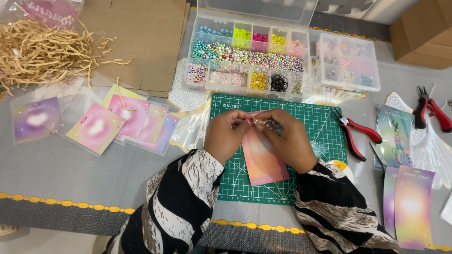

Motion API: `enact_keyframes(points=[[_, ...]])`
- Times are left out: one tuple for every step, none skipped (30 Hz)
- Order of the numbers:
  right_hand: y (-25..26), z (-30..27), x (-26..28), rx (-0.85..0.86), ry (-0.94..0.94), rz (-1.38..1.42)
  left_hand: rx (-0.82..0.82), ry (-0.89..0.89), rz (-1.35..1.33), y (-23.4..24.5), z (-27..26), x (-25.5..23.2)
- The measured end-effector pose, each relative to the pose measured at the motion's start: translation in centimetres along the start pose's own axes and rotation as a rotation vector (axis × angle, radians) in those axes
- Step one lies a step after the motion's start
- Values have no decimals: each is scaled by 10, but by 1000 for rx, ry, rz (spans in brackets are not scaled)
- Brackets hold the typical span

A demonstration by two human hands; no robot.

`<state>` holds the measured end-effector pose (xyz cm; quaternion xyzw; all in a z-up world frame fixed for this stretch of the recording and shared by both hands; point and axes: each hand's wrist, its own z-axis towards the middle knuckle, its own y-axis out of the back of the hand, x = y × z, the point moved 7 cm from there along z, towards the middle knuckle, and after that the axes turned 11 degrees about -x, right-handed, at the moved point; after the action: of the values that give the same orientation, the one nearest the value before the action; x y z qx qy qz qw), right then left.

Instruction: The person places a beaded strap onto a decorative backing card, secures it, and سپس puts the assembly into a small plastic bag.

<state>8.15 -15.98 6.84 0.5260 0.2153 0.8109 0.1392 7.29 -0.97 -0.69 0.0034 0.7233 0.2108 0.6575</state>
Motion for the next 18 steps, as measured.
enact_keyframes(points=[[-1,-1,-1,5,-15,-11,-6,-3,-9,1,0,1],[-2,-2,-3,10,-31,-23,-11,-6,-17,1,1,1],[-2,-2,-2,11,-32,-23,-11,-5,-17,3,0,0],[-3,-2,-2,22,-41,-28,-12,-6,-12,4,0,-2],[-4,-2,-2,32,-49,-35,-12,-9,-9,5,0,-5],[-5,-1,-1,32,-49,-35,-12,-9,-10,5,-1,-7],[-5,-1,-1,28,-61,-45,-10,-14,-4,6,-1,-9],[-6,0,-1,24,-74,-54,-9,-20,2,7,-2,-11],[-7,0,-3,25,-74,-55,-8,-20,1,7,-1,-11],[-7,1,-6,20,-84,-73,-17,-14,-8,7,-1,-10],[-7,1,-8,15,-94,-90,-25,-9,-16,7,-1,-9],[-8,1,-6,16,-95,-90,-25,-8,-16,8,-2,-9],[-9,1,-5,15,-98,-99,-26,-13,-28,9,-2,-10],[-9,0,-3,15,-101,-109,-28,-17,-40,9,-3,-10],[-9,1,-3,15,-102,-109,-27,-17,-40,10,-3,-11],[-10,2,-2,17,-92,-97,-24,-21,-32,10,-3,-12],[-10,3,0,20,-82,-84,-21,-26,-23,10,-4,-13],[-10,2,-2,19,-83,-84,-20,-25,-22,10,-4,-14]])
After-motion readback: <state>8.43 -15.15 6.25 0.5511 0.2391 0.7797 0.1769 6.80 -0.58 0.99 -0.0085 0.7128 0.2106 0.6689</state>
